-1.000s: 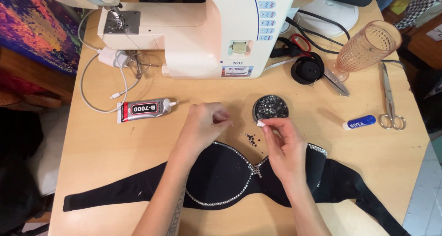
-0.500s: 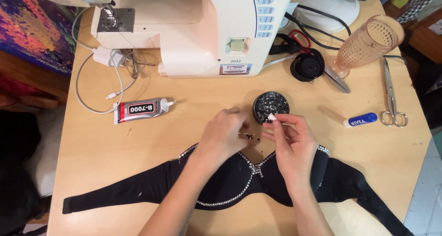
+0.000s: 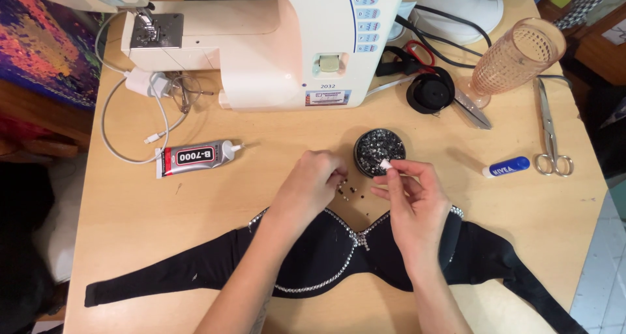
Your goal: The person applies glue from a tube onto a black fabric garment and then places small rhinestones onto the adhesive. They repeatedly pick up rhinestones from a container and press them into place along a decorative line on the fabric.
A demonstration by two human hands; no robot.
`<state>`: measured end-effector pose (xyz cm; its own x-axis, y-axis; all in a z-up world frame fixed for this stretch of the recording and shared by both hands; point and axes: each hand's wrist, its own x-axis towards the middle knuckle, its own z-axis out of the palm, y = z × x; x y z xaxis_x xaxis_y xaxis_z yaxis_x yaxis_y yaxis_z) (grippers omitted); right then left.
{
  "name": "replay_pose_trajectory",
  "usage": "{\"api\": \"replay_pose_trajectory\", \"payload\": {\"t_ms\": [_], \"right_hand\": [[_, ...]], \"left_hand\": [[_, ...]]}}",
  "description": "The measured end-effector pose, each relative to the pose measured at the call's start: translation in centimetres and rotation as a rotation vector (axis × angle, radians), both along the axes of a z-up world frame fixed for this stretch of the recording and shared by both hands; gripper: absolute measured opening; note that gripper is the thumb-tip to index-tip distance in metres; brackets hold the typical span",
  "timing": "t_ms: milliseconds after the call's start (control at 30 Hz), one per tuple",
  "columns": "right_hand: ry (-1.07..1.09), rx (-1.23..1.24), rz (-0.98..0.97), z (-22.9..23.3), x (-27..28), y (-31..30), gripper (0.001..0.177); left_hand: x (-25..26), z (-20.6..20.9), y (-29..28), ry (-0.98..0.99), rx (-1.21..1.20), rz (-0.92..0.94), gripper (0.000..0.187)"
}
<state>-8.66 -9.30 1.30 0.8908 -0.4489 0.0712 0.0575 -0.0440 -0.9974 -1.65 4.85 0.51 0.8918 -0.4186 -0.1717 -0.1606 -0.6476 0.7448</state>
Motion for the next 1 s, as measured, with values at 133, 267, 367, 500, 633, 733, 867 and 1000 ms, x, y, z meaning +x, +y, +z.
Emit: {"api": "replay_pose_trajectory", "payload": {"t_ms": [133,267,367,500,633,733,867,1000], "right_hand": [[-0.008,-0.010,-0.004,-0.2,0.0,-0.2,0.013],[-0.003,-0.032,-0.006,-0.7,0.0,-0.4,0.011],[0.009,-0.122,0.010,-0.1,-0.1,-0.2,0.008],[0.027,-0.216,0.035,0.7,-0.3,0.2,0.009],[0.024,-0.260,0.054,0.8,-0.4,0.6,0.011],[0.041,-0.278,0.078,0.9,-0.3,1.1,0.013],[0.034,-0.319,0.080,0.9,-0.2,1.5,0.013],[0.041,-0.401,0.098,1.0,0.2,1.8,0.013]], "left_hand": [[0.0,0.3,0.9,-0.016,-0.035,0.000,0.015],[0.1,1.5,1.9,0.001,-0.066,0.016,0.023],[0.3,1.9,2.8,-0.017,-0.098,0.037,0.026],[0.8,1.9,4.3,-0.053,-0.156,0.069,0.022],[0.6,1.7,5.2,-0.060,-0.183,0.101,0.021],[0.4,1.7,5.5,-0.070,-0.132,0.110,0.022],[0.1,1.9,5.2,-0.086,0.001,0.043,0.018],[0.4,1.3,5.6,-0.115,0.031,0.075,0.015]]}}
